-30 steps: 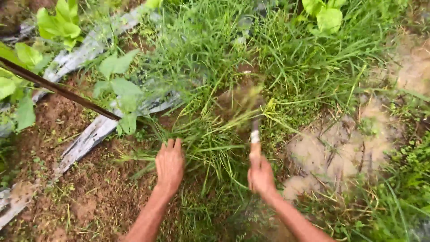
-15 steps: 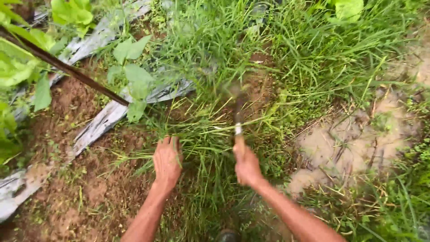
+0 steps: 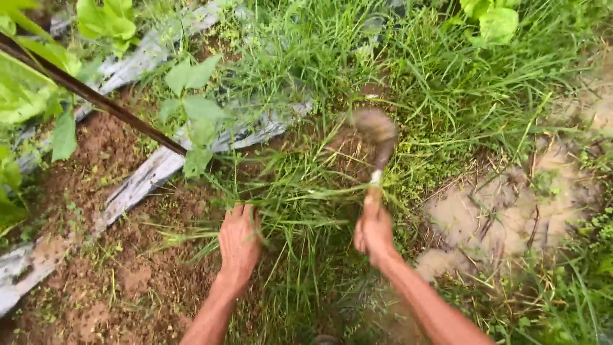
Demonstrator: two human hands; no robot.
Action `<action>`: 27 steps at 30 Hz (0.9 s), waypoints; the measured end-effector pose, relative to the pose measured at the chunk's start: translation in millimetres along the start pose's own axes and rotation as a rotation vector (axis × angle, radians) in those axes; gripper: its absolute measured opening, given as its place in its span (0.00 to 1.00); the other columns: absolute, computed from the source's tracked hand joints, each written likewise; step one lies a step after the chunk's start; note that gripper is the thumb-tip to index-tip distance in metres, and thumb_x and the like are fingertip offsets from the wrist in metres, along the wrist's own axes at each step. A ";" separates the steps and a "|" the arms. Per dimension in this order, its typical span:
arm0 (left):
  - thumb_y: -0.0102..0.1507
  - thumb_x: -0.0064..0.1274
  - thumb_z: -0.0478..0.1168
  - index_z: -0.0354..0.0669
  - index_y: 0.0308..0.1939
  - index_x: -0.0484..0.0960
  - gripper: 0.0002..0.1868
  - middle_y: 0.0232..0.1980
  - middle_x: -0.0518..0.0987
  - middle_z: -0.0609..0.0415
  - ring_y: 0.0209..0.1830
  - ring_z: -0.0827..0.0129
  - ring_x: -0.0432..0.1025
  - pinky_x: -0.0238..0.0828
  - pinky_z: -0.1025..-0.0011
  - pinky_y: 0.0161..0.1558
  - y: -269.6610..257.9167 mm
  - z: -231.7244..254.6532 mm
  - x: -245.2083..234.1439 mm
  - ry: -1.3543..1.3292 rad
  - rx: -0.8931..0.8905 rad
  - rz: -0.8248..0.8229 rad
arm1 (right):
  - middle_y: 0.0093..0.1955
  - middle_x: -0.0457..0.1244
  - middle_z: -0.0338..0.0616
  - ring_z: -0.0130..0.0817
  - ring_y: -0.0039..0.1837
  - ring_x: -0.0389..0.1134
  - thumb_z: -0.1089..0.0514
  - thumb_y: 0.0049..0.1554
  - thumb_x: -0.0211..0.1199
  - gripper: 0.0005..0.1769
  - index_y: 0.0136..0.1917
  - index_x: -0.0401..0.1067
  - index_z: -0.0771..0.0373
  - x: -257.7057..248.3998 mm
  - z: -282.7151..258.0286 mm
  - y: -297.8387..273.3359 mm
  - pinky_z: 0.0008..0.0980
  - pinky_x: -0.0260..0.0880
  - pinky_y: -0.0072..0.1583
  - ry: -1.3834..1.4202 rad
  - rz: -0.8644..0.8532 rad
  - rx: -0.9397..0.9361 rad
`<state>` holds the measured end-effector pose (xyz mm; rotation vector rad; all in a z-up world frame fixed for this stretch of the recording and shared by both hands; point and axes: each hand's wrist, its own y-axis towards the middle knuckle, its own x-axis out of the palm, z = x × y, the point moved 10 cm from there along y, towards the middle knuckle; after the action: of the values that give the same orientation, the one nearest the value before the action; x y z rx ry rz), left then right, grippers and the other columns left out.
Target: Using a hand sickle to remove weeds from a vegetable garden bed
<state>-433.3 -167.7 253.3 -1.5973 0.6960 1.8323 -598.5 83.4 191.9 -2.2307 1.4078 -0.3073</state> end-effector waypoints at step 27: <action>0.74 0.37 0.38 0.45 0.48 0.76 0.10 0.37 0.75 0.54 0.26 0.69 0.65 0.71 0.76 0.13 -73.9 24.7 70.1 -0.039 0.177 -0.092 | 0.20 0.51 0.33 0.25 0.19 0.49 0.33 0.71 0.41 0.32 0.33 0.55 0.53 -55.8 86.1 2.2 0.26 0.50 0.20 0.359 0.056 0.043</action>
<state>-402.2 -92.4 187.3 -1.4511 0.7337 1.6823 -588.0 156.3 120.4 -2.1709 1.6214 -0.7414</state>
